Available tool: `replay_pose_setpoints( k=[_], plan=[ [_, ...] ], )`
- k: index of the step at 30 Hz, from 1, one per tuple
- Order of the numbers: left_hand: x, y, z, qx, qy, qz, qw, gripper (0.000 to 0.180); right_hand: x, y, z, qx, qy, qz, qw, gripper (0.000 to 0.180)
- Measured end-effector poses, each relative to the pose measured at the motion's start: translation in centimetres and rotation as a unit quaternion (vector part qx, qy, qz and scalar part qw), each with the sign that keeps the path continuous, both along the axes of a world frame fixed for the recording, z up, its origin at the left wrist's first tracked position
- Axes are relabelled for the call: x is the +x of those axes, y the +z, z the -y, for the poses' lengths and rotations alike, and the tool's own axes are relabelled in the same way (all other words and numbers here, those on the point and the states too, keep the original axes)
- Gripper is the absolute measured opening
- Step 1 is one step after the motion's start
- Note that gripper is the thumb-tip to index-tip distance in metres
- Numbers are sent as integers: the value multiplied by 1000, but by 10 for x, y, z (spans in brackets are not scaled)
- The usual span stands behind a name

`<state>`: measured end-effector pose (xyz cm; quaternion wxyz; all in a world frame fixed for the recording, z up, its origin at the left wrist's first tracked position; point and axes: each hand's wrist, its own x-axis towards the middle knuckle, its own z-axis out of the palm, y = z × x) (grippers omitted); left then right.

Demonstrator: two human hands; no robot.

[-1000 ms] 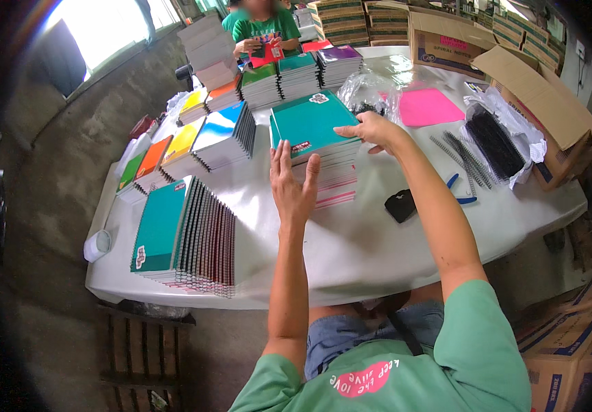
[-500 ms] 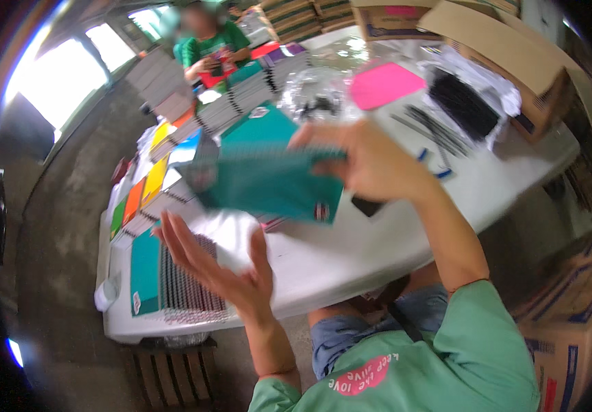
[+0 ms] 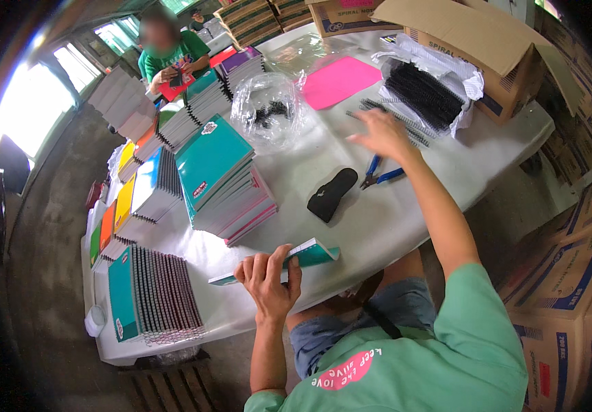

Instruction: The person inserts a metal spiral binding into the holes of a notebook by hand, uses a tool to secure the ends of the binding, and then places the finished notebook onto a stack.

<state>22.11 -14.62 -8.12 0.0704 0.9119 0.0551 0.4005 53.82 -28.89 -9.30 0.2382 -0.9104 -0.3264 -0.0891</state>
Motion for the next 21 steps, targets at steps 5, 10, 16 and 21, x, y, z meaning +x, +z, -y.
replay_pose_setpoints(
  k=[5,10,16,21],
  plan=[
    [-14,1,-9,17,6,52,998,27,59,-57,-8,-96,-226,52,968,60],
    [-21,6,-14,44,21,55,997,25,88,-28,-17,-222,-19,71,972,48],
    [-15,-16,-15,100,63,72,990,25,101,29,-16,-244,14,112,963,52],
    [2,-19,2,4,82,83,993,38,98,43,-6,-186,57,137,971,69]
  ],
)
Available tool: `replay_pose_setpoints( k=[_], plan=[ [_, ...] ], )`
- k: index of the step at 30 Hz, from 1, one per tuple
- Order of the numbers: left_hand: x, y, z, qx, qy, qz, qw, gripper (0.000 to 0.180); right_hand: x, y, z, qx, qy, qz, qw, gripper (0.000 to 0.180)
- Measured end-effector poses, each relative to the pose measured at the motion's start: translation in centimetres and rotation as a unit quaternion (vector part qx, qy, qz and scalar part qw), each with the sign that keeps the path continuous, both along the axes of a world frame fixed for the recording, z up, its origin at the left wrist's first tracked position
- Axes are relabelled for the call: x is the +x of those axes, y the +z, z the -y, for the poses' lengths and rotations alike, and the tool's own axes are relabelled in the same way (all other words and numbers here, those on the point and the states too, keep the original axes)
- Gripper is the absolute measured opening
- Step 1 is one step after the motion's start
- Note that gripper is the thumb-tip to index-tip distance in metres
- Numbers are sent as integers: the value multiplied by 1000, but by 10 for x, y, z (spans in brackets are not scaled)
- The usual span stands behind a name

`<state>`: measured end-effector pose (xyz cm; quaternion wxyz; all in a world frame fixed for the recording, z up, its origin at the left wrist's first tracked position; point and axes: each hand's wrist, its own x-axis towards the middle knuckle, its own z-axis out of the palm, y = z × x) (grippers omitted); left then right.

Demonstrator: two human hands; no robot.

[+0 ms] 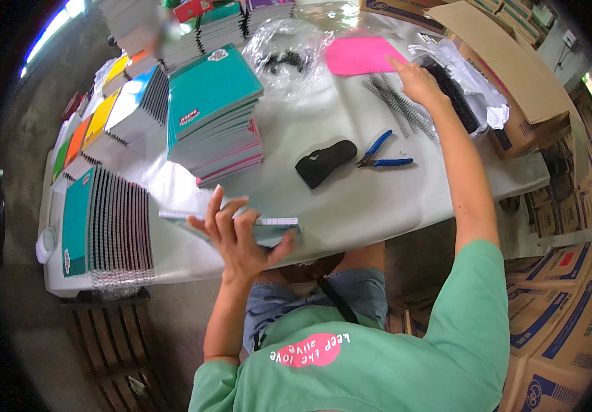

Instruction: The person inserts a metal spiral binding into the holes of a notebook by hand, uses a tool to secure the ends of the binding, and then places the finished notebook onto a stack.

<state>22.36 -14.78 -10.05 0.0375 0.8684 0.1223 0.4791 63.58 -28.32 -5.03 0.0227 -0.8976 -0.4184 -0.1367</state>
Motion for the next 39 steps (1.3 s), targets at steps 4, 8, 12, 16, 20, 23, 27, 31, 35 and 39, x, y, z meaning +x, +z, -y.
replay_pose_setpoints(
  k=[4,8,12,16,20,23,27,31,35,39],
  plan=[
    [15,-2,16,-61,20,79,995,54,-58,14,0,123,130,-11,984,71],
    [17,-9,8,-31,70,69,995,54,-195,39,7,119,234,-363,894,50],
    [22,-9,11,-44,66,77,994,55,-247,17,29,192,270,-457,825,24],
    [21,-7,11,-35,70,71,994,58,-264,14,27,290,193,-428,834,19],
    [19,-8,9,-30,78,57,995,61,-273,17,10,337,248,-336,844,25],
    [16,-8,9,-28,74,43,996,60,-273,18,6,313,277,-329,847,26],
    [12,-5,10,-32,58,24,998,59,-267,10,8,319,275,-442,792,24],
    [12,-3,10,-45,52,16,998,56,-258,4,6,337,298,-431,782,25],
    [13,-6,10,-47,58,27,997,52,-255,7,12,260,297,-510,764,21],
    [13,-6,10,-58,52,30,996,50,-263,33,11,184,162,-617,748,20]
  ],
)
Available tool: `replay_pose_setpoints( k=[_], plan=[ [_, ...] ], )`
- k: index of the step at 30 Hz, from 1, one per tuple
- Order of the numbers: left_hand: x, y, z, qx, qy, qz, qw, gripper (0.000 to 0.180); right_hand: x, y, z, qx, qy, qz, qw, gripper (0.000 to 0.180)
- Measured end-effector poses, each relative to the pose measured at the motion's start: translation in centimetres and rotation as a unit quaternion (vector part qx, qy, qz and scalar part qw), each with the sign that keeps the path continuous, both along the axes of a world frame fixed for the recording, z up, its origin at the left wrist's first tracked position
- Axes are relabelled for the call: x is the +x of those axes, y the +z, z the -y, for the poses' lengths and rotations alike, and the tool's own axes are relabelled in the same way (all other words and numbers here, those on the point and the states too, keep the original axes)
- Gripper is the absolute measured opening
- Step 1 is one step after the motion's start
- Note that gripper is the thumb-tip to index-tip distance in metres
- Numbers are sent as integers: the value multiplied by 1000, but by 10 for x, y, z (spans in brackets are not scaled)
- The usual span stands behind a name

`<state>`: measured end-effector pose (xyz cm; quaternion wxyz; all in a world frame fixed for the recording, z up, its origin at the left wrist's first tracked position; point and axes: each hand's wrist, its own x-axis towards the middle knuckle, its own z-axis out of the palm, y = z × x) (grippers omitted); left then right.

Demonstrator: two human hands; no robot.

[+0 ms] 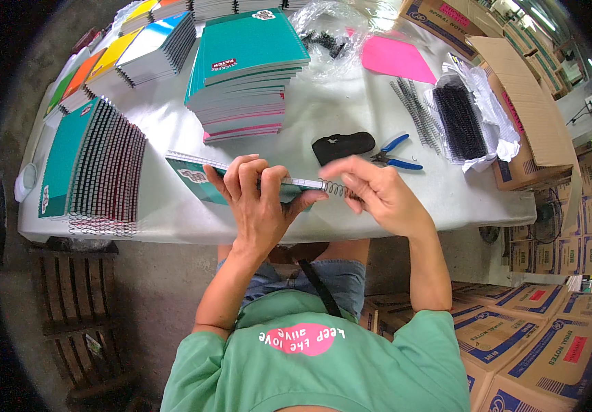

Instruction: The person inserts a metal spiral binding into the holes of a notebook by hand, uses a tool to secure the ends of the binding, and then places the finished notebook onto a stack.

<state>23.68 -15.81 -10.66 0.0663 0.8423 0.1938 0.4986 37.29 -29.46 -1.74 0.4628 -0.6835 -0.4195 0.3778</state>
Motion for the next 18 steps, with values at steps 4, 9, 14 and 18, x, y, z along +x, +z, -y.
replay_pose_setpoints(
  k=[4,9,14,18],
  plan=[
    [-4,6,-1,4,-15,-21,1000,48,-14,0,-8,121,-15,113,986,18],
    [-14,15,-1,-25,-20,-72,997,40,-7,-5,-5,105,60,254,960,20],
    [-18,16,-3,-26,-35,-56,997,45,45,-11,-22,-18,147,89,985,26],
    [-27,21,-4,-86,-26,-24,996,46,76,-59,-38,-23,135,486,863,33]
  ],
)
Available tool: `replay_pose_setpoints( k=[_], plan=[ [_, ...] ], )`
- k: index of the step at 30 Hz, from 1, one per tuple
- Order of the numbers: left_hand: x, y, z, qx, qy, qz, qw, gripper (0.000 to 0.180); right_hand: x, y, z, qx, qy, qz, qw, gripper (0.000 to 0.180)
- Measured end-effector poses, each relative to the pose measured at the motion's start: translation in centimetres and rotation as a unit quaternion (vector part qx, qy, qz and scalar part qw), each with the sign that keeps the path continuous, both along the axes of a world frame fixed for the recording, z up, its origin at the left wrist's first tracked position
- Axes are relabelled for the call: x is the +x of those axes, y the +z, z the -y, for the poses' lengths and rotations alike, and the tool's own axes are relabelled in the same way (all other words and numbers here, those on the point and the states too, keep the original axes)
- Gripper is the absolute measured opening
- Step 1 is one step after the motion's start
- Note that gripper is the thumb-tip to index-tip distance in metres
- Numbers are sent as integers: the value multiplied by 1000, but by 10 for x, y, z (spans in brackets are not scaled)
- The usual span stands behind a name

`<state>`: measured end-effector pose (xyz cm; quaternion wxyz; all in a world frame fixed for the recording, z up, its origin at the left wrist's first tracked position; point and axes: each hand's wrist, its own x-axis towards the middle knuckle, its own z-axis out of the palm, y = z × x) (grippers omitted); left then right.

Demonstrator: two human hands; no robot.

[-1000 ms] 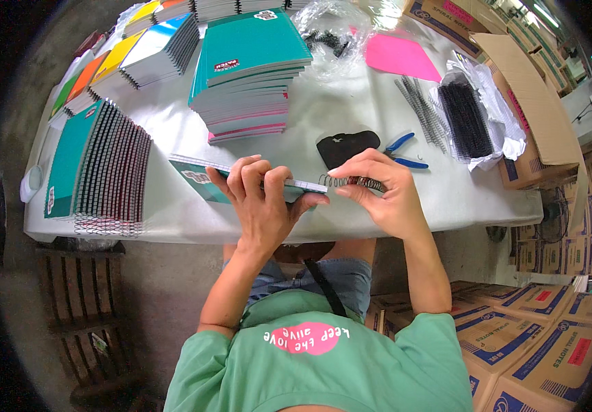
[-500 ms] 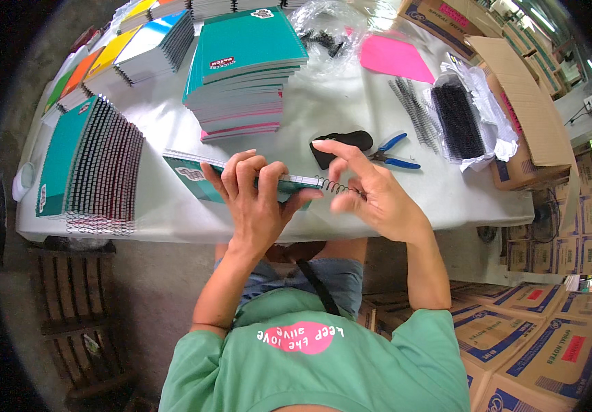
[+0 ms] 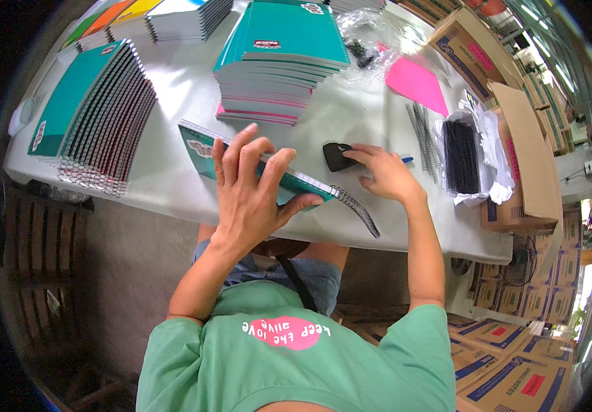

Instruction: The person inserts a metal spiral binding into the holes of a notebook by hand, uses a tool to secure the ends of the binding, and then places the finished notebook onto a stack.

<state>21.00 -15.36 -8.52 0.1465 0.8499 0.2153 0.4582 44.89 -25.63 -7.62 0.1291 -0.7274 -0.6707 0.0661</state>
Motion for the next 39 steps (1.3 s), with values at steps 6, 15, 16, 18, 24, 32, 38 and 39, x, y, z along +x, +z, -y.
replay_pose_setpoints(
  k=[6,15,16,18,24,32,38,39],
  plan=[
    [-4,2,-5,2,-17,-9,1000,50,1,-7,6,97,-87,-265,955,33],
    [1,-4,-2,2,-9,23,1000,51,-33,-6,-3,157,-28,-527,835,16],
    [1,-3,-2,-2,-9,23,1000,52,-31,-8,4,222,41,-667,710,23],
    [2,-1,-4,-11,-10,16,1000,53,-39,-3,-13,233,273,-678,641,24],
    [4,-3,-8,-8,-13,44,999,79,-50,27,-23,235,271,-553,752,27],
    [-8,9,-18,-14,54,13,998,80,-50,24,-37,162,82,-424,887,24],
    [-29,8,-58,3,61,29,998,61,-64,23,-63,104,60,-327,938,27],
    [-28,9,-59,9,50,38,998,60,-65,23,-61,152,-18,-410,899,28]
  ],
)
